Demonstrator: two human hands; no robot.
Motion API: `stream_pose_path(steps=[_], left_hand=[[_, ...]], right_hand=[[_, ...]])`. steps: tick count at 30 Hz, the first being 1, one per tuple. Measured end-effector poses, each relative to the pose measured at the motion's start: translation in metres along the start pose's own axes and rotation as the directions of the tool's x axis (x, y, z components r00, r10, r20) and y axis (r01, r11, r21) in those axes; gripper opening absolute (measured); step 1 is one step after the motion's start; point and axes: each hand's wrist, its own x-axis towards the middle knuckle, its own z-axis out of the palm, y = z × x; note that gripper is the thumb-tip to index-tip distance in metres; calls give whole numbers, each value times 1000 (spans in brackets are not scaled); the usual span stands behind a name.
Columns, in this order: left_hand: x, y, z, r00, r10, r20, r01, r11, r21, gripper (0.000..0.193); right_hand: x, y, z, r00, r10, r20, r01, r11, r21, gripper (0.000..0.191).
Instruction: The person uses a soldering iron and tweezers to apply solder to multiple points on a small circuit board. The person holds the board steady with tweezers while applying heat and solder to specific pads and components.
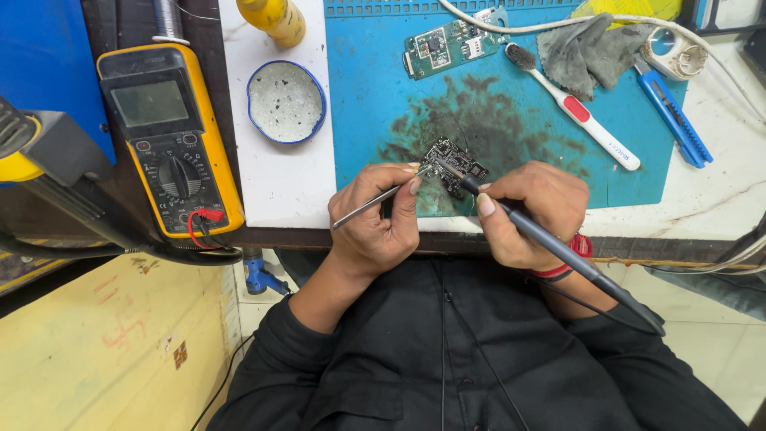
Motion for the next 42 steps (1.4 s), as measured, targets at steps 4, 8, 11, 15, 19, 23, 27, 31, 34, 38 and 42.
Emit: stream_pose_path(steps=[4, 8, 11, 15, 19, 23, 27, 31, 34, 38, 42], left_hand=[[-1, 0, 0, 999, -31, -19, 30, 999, -29, 11], [-1, -1, 1, 1000, -12, -19, 12, 1000, -7, 12], [0, -1, 1, 1000, -7, -12, 7, 1000, 14, 13], [0, 0, 1, 1000, 2, -5, -2, 1000, 11, 14], [2, 0, 1, 1000, 7, 4, -7, 1000, 9, 15], [2, 0, 0, 1000, 17, 9, -17, 1000, 17, 15], [2, 0, 0, 1000, 16, 0, -16, 1000, 11, 14], [2, 0, 0, 1000, 20, -3, -20, 1000, 3, 14], [2, 1, 0, 1000, 13, -4, -13, 1000, 5, 13], [2, 1, 0, 1000, 13, -8, -13, 1000, 16, 12], [2, 1, -1, 1000, 13, -6, -13, 1000, 21, 12]], right_hand=[[-1, -1, 0, 1000, -7, 3, 7, 1000, -22, 9], [0, 0, 1, 1000, -25, -6, 25, 1000, -14, 9], [0, -1, 1, 1000, -26, -3, 26, 999, -27, 8], [0, -1, 0, 999, -41, -1, 41, 999, -26, 9], [1, 0, 1, 999, -44, -4, 44, 999, -23, 9], [1, -1, 1, 999, -39, -12, 38, 999, -31, 8], [2, -1, 0, 999, -42, -1, 42, 999, -31, 8], [1, -2, 0, 999, -43, 2, 43, 998, -42, 8], [2, -1, 0, 999, -52, 0, 52, 998, -34, 8], [1, -1, 0, 999, -42, 0, 42, 998, -47, 8], [1, 0, 0, 999, -44, -1, 44, 998, -37, 9]])
